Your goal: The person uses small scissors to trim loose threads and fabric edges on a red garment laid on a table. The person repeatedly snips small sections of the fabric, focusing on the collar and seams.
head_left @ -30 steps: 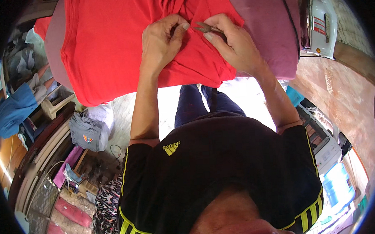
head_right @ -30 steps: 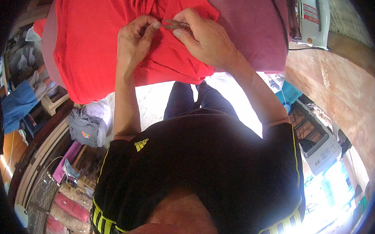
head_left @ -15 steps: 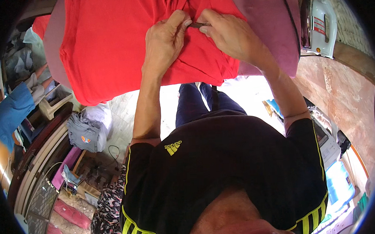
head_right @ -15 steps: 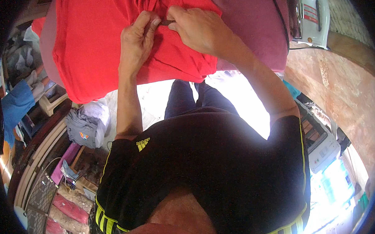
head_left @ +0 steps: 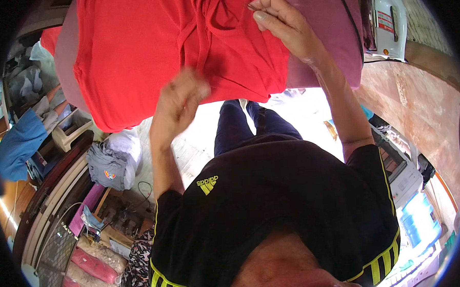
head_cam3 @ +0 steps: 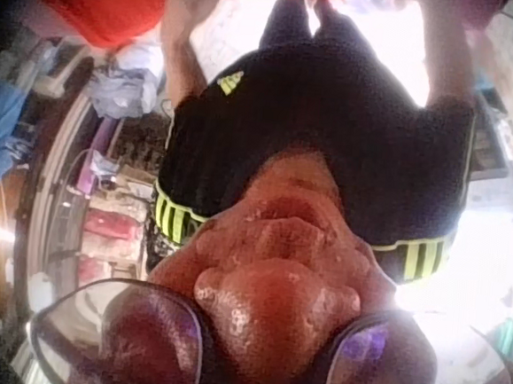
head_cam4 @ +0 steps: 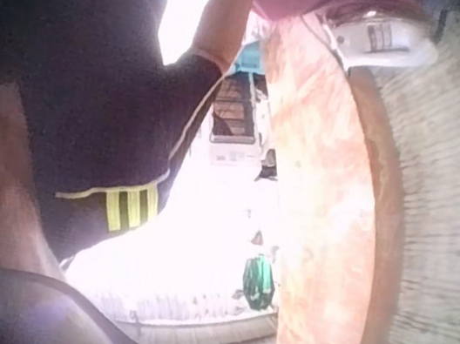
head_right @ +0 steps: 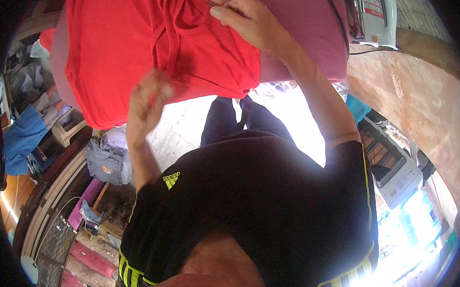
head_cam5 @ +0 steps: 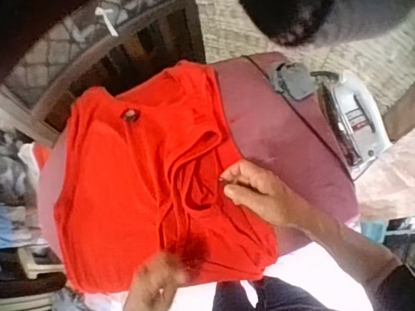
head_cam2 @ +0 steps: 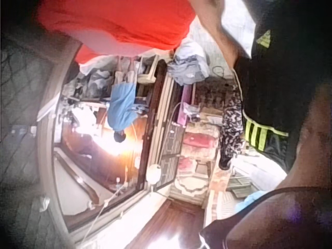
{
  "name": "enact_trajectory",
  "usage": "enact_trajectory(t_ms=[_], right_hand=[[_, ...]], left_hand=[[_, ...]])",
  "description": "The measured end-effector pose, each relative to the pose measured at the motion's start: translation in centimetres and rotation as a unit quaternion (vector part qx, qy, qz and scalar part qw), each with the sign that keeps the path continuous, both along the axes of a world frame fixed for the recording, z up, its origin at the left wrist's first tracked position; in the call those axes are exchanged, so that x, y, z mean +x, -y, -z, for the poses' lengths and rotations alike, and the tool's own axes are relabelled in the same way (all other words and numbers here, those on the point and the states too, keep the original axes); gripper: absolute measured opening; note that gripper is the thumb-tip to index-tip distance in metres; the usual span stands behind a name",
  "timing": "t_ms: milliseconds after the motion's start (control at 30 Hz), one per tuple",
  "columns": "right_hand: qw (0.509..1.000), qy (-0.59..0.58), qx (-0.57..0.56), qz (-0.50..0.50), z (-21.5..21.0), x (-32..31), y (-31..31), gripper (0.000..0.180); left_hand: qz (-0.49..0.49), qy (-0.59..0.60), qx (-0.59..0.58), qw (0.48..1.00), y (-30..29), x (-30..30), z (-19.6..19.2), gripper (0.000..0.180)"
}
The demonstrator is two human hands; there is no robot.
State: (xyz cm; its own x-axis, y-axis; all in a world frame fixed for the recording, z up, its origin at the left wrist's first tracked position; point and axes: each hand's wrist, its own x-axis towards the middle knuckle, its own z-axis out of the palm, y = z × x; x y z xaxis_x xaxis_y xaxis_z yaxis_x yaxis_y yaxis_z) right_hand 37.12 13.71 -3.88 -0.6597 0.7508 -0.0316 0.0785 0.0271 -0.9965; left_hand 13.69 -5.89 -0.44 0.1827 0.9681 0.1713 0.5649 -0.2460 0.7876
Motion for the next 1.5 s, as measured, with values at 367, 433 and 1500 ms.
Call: enact_trajectory(t_ms=[367,433,1500], right_hand=[[0.995,0.074,0.036,-0.065,-1.6,-1.0,-1.2,0.032],[0.993,0.078,0.049,-0.067,-2.0,-1.2,-0.9,0.029],[0.919,0.257,0.293,-0.053,-1.1,-0.6,3.5,0.021]], left_hand=[[-0.099,0.013,0.122,0.987,-7.1,6.0,-3.7,0.030],[-0.160,0.003,0.072,0.984,-8.8,6.6,-1.0,0.031],[-0.217,0.052,0.112,0.968,-8.6,5.4,4.5,0.008]])
